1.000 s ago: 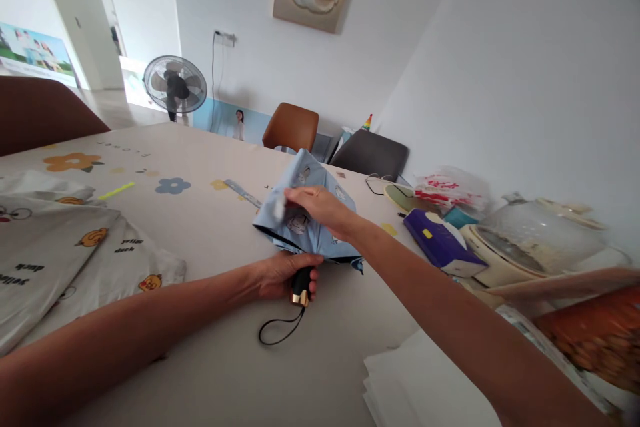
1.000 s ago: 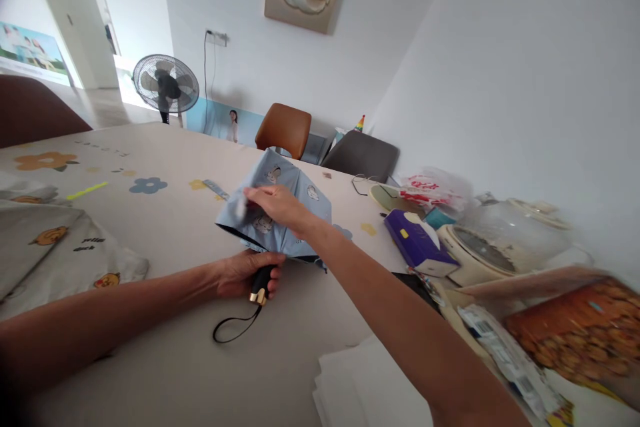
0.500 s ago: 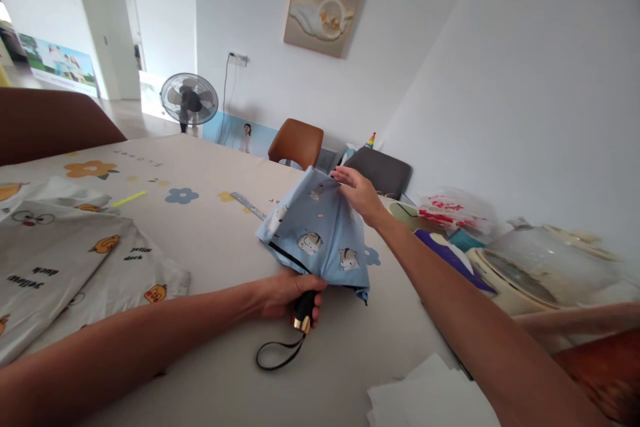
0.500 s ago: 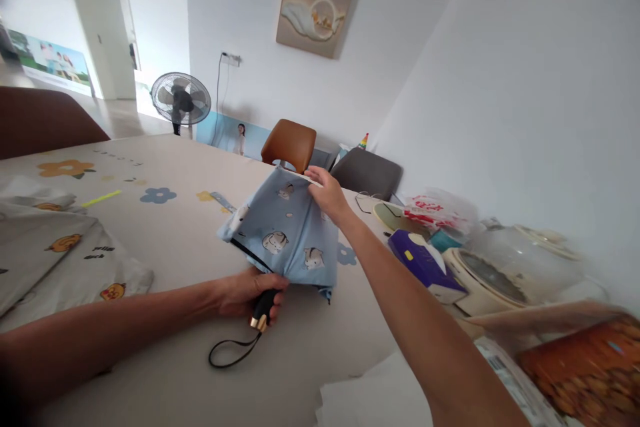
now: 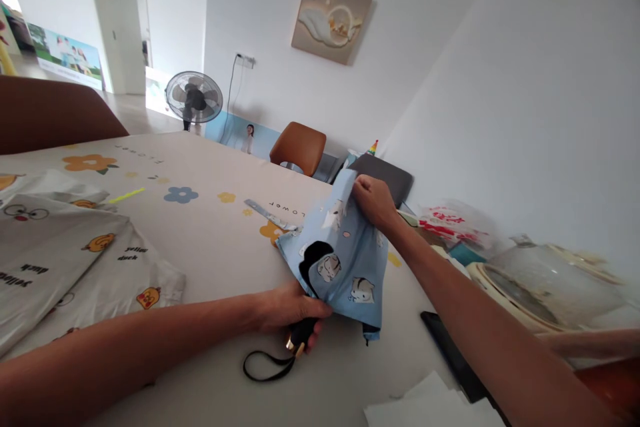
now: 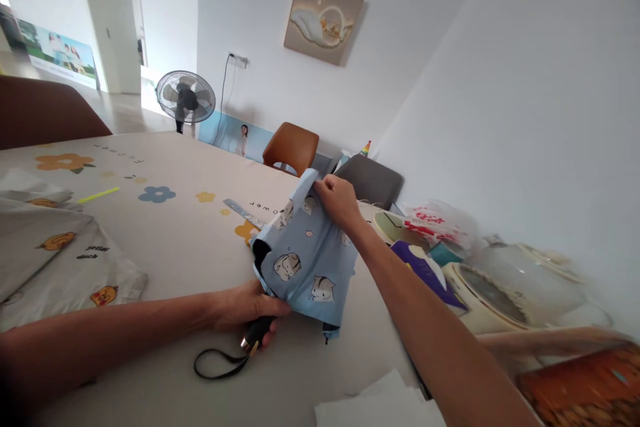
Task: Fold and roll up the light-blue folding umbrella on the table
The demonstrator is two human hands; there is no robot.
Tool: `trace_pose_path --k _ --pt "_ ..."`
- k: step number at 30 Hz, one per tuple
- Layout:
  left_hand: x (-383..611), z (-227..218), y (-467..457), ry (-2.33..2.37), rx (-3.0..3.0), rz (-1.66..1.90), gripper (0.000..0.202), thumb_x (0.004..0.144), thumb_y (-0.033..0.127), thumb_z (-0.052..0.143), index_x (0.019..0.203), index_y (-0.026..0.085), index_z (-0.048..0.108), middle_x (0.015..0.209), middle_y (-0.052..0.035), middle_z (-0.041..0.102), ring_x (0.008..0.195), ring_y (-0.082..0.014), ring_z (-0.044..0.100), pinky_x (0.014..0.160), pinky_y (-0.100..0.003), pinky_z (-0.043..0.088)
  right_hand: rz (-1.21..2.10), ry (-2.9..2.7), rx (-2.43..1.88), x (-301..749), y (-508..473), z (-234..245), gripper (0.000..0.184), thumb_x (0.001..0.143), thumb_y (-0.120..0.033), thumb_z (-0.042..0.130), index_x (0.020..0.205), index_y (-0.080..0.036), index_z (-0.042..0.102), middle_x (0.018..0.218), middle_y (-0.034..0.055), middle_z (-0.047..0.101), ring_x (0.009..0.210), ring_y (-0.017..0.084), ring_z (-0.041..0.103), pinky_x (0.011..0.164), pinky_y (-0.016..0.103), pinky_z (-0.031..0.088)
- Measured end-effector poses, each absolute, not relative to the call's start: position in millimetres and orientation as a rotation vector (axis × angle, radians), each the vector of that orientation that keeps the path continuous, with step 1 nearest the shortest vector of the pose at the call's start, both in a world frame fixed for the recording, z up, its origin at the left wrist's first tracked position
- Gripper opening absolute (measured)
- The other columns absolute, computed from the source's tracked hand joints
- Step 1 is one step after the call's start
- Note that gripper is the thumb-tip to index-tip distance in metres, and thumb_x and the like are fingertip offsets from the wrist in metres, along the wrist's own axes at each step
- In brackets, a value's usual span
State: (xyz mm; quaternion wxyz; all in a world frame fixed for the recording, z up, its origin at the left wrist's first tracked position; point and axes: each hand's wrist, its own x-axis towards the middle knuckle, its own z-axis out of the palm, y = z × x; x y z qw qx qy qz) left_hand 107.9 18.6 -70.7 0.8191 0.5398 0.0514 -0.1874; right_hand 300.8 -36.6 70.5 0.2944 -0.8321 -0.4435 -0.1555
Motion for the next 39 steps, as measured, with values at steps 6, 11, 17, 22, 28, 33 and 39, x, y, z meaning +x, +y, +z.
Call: trace_pose_path --k 6,11,17,22,28,33,39 --pt "107 -62 20 0.084 1.171 -0.432 0.022 0.065 0.03 0.063 0.065 0.017 0.045 0.054 0.0026 0.051 0.042 -0.0109 0.053 0.037 -0.021 0.042 -0.605 -1.138 -2.459 302 -26 59 0.027 0.078 -0.034 0.045 0.055 -0.02 0.048 0.064 0.0071 0.06 0.067 0.02 0.054 0.058 0.028 0.03" --pt "110 -69 21 0.103 1.11 -0.442 0.023 0.065 0.03 0.064 0.064 0.016 0.046 0.055 0.0024 0.052 0.043 -0.0105 0.053 0.04 -0.022 0.045 -0.452 -1.172 -2.416 314 -31 66 0.038 0.085 -0.042 0.035 0.069 -0.019 0.06 0.072 0.0057 0.066 0.069 0.017 0.059 0.06 0.025 0.037" --pt "110 -73 20 0.122 1.101 -0.43 0.022 0.067 0.032 0.063 0.065 0.016 0.046 0.055 0.0019 0.053 0.044 -0.0113 0.053 0.04 -0.023 0.044 -0.235 -1.315 -2.438 312 -44 91 0.035 0.078 -0.046 0.047 0.075 -0.019 0.068 0.081 0.0025 0.069 0.076 0.018 0.061 0.064 0.026 0.04" --pt "109 -70 20 0.137 1.132 -0.441 0.022 0.07 0.031 0.061 0.062 0.016 0.046 0.055 0.0012 0.052 0.043 -0.0114 0.052 0.04 -0.025 0.045 -0.175 -1.388 -2.642 299 -38 99 0.015 0.067 -0.03 0.058 0.072 -0.023 0.07 0.08 0.0012 0.069 0.075 0.019 0.059 0.062 0.028 0.038" --pt "109 -68 20 0.124 1.112 -0.424 0.018 0.067 0.025 0.06 0.062 0.015 0.046 0.054 0.0013 0.052 0.042 -0.011 0.052 0.037 -0.022 0.043 -0.118 -1.441 -2.731 288 -23 110 0.006 0.061 -0.021 0.059 0.061 -0.019 0.065 0.072 0.0027 0.065 0.068 0.017 0.056 0.057 0.026 0.035" --pt "110 -70 21 0.116 1.067 -0.42 0.015 0.068 0.024 0.059 0.065 0.015 0.047 0.055 0.002 0.052 0.043 -0.0114 0.054 0.039 -0.023 0.045 -0.047 -1.465 -2.554 286 -17 114 0.009 0.07 -0.027 0.053 0.07 -0.019 0.057 0.068 0.0001 0.06 0.062 0.013 0.052 0.051 0.023 0.035" --pt "110 -71 21 0.093 1.076 -0.42 0.013 0.069 0.02 0.057 0.062 0.015 0.047 0.055 0.0015 0.053 0.041 -0.011 0.052 0.039 -0.025 0.046 -0.12 -1.498 -2.644 289 -6 101 0.025 0.069 -0.042 0.061 0.063 -0.018 0.057 0.062 0.0017 0.058 0.057 0.014 0.052 0.05 0.025 0.032"
